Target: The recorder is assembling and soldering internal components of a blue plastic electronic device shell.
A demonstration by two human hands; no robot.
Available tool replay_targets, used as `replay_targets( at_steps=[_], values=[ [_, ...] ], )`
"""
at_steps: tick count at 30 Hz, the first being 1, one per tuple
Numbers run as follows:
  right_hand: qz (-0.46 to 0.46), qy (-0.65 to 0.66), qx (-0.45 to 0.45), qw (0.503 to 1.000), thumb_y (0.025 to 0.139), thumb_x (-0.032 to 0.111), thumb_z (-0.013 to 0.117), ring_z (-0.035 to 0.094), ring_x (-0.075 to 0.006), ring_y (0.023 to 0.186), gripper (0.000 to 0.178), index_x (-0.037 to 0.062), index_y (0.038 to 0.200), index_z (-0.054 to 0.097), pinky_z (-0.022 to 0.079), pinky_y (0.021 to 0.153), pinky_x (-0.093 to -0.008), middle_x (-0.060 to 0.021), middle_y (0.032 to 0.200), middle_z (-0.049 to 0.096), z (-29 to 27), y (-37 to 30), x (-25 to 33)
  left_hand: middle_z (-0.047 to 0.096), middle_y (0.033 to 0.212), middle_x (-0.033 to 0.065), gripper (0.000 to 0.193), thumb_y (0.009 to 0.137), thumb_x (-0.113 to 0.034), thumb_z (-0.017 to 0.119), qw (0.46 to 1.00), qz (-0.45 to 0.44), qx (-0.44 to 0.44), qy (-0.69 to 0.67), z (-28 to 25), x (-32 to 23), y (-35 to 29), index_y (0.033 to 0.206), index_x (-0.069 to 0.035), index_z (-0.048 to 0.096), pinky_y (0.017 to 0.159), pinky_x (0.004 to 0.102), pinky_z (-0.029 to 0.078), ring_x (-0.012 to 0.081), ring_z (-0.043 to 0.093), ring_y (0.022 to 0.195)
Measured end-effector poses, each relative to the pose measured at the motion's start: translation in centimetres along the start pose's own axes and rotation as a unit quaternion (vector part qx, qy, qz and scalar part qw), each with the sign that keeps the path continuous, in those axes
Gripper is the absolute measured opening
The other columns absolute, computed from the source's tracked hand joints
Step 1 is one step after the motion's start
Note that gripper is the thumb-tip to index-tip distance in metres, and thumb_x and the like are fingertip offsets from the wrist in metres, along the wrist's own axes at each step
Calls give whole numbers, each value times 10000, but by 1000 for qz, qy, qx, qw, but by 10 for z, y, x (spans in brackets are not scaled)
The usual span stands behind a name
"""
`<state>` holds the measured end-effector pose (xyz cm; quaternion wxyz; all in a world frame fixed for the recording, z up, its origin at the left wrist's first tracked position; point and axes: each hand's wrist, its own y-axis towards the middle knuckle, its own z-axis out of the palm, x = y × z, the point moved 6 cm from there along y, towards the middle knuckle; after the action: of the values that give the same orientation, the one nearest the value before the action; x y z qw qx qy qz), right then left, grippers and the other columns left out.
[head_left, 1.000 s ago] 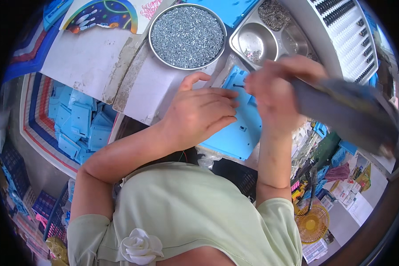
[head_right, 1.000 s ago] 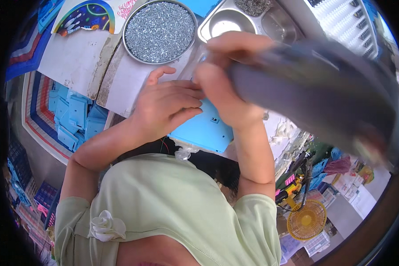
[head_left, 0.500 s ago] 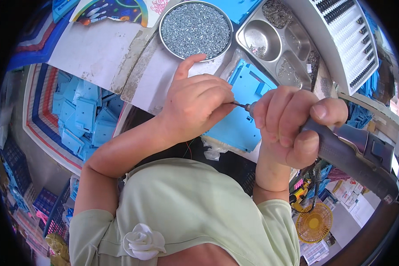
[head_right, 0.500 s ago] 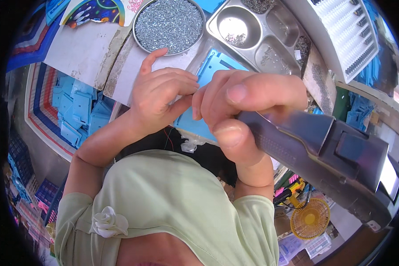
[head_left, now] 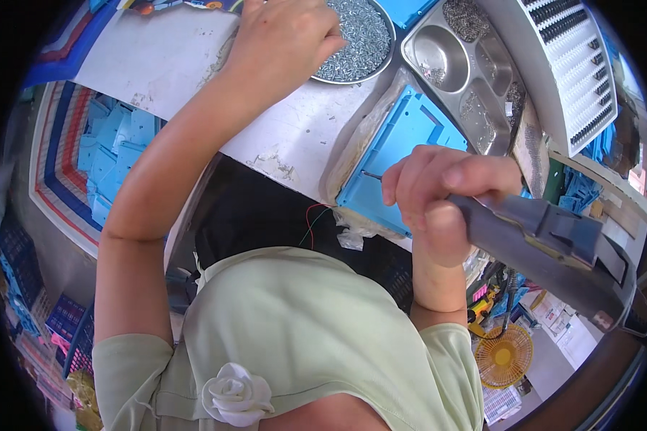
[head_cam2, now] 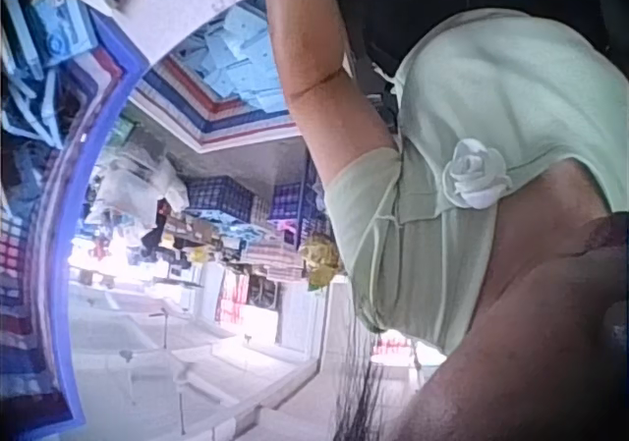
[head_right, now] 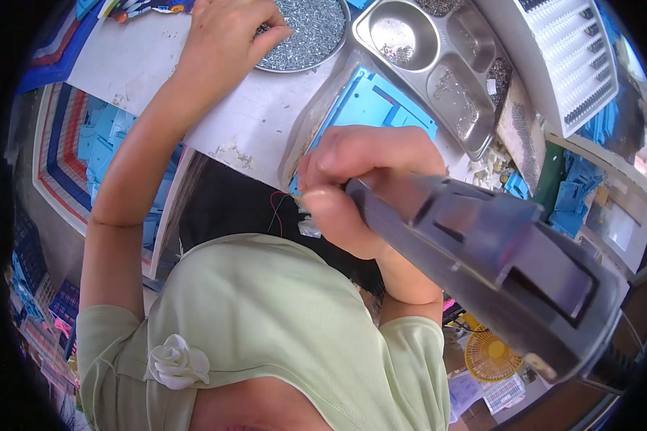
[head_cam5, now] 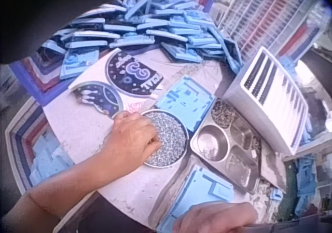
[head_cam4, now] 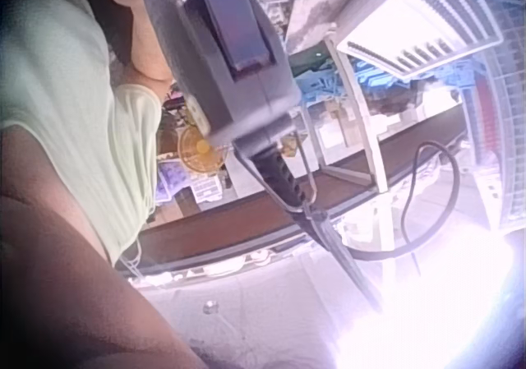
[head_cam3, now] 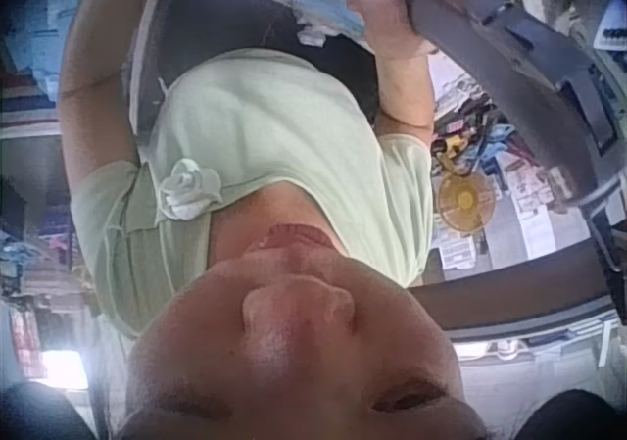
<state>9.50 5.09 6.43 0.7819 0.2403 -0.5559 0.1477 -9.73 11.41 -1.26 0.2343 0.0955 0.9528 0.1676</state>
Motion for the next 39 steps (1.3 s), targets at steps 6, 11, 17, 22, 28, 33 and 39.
replay_targets(
  at_steps=[6, 11, 17, 22, 28, 33, 39],
  values=[
    [-30, -92, 18, 995, 899, 56, 740, 570, -168, 619, 282, 46, 1027, 489, 542, 595, -349, -72, 719, 557, 12, 2, -13, 676, 845, 61, 263, 881, -342, 690, 997, 42, 38, 60, 9, 6, 9, 806, -91, 711, 936, 473, 373, 257, 611, 937],
    [-80, -145, 61, 984, 898, 58, 760, 564, -171, 583, 300, 37, 1034, 493, 533, 561, -349, -58, 679, 546, 11, -1, -17, 686, 937, 26, 191, 807, -269, 771, 996, 85, 15, -27, -13, -25, -23, 884, -116, 687, 946, 471, 383, 231, 623, 971],
    [-106, 20, 73, 991, 933, 195, 751, 534, -163, 558, 390, 100, 1228, 514, 474, 506, -313, -28, 671, 549, 7, 10, 21, 674, 911, -3, 209, 769, -157, 809, 969, 115, 7, -217, -25, -76, -78, 917, -106, 670, 911, 416, 388, 206, 616, 898],
    [-127, -17, 104, 986, 1025, 280, 637, 474, -108, 543, 341, 135, 1295, 487, 431, 488, -266, 27, 645, 506, 13, 9, 30, 681, 890, -10, 235, 722, -88, 814, 953, 114, -28, -279, -27, -86, -84, 906, -102, 668, 876, 411, 401, 202, 621, 834],
    [-105, -37, 77, 991, 1010, 273, 663, 486, -133, 534, 318, 113, 1226, 492, 442, 479, -296, 9, 642, 512, 15, -2, 24, 690, 983, -6, 340, 691, -128, 823, 963, 143, -6, -229, -26, -90, -90, 987, -93, 659, 917, 421, 409, 211, 633, 924],
    [-75, -21, 16, 997, 909, 148, 784, 552, -180, 548, 329, 73, 1073, 508, 515, 545, -355, -55, 678, 556, 17, -26, 3, 660, 1239, 94, 661, 698, -117, 783, 977, 53, -8, -206, -47, -53, -77, 1325, -41, 586, 1068, 442, 387, 292, 601, 1108],
    [-83, -139, 50, 986, 935, 158, 752, 542, -189, 534, 312, 83, 1045, 470, 522, 552, -366, -53, 644, 537, 31, -33, -12, 664, 1220, 112, 571, 768, -12, 673, 970, 24, -8, -242, -46, -42, -85, 1332, -31, 587, 999, 402, 449, 302, 606, 1080]
  ],
)
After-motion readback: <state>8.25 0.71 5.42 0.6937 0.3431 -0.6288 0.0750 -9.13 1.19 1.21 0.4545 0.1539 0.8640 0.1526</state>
